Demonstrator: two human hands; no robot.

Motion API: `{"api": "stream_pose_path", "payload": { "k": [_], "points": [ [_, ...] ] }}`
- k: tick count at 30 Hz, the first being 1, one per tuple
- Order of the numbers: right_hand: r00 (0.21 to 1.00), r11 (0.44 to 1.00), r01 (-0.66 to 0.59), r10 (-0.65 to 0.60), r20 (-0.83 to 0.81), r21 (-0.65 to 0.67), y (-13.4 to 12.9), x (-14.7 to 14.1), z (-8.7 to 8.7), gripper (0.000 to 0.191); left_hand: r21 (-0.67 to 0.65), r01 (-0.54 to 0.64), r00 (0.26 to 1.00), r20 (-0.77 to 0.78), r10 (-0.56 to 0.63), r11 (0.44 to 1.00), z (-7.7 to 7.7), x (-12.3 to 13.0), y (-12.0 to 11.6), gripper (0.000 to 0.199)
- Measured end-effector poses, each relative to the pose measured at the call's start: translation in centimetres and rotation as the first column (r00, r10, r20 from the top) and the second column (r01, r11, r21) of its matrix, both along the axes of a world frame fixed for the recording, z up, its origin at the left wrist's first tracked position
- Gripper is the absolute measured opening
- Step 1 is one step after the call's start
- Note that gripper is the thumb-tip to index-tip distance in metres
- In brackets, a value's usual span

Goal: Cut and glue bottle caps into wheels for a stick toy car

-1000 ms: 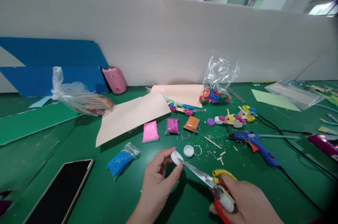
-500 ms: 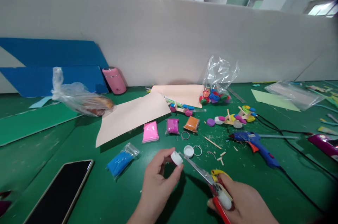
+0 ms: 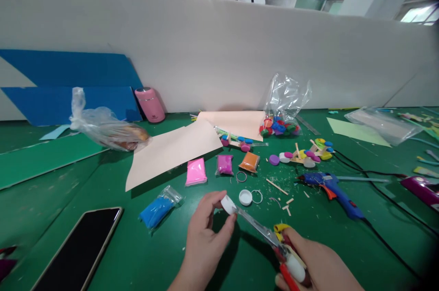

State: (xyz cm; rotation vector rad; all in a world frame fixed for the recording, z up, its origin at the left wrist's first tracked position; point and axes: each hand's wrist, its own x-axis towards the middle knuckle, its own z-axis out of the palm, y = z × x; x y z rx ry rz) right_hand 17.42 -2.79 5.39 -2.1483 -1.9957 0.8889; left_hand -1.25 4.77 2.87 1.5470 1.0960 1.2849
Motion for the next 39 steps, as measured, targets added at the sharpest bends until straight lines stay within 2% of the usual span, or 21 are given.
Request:
{"api": "stream_pose_path", "payload": {
  "k": [9, 13, 17, 26, 30, 39],
  "points": [
    [1.000, 1.000, 0.004, -0.004, 0.008, 0.014, 0.3, -0.4, -0.1, 0.021, -0.048, 0.075, 0.993, 0.098, -0.070, 0.996, 0.0, 0.2, -0.1, 0.029],
    [1.000, 1.000, -0.007, 0.007, 0.006, -0.012, 0.3, -0.4, -0.1, 0.021, -0.126, 0.124, 0.976, 0.192, -0.098, 0.984, 0.0, 0.1, -0.1, 0.030],
    [0.999, 0.999, 0.000, -0.002, 0.034, 0.036, 0.2, -0.1, -0.4, 0.022, -0.205, 0.153, 0.953, 0.291, -0.089, 0.967, 0.4, 0.1, -0.1, 0.030],
    [0.999, 0.999, -0.013, 0.011, 0.041, 0.049, 0.0, 0.0, -0.5, 0.020, -0.218, 0.098, 0.939, 0.343, -0.017, 0.971, 0.0, 0.4, -0.1, 0.026],
    [0.998, 0.998, -0.020, 0.017, 0.054, 0.058, 0.1, 0.1, -0.6, 0.019, -0.250, 0.085, 0.943, 0.332, 0.003, 0.964, 0.3, 0.4, -0.1, 0.024],
    [0.997, 0.997, -0.046, 0.043, 0.060, 0.058, 0.5, 0.6, -0.6, 0.019, -0.259, 0.140, 0.945, 0.324, -0.050, 0.956, 0.4, 0.4, -0.1, 0.021]
  ]
}}
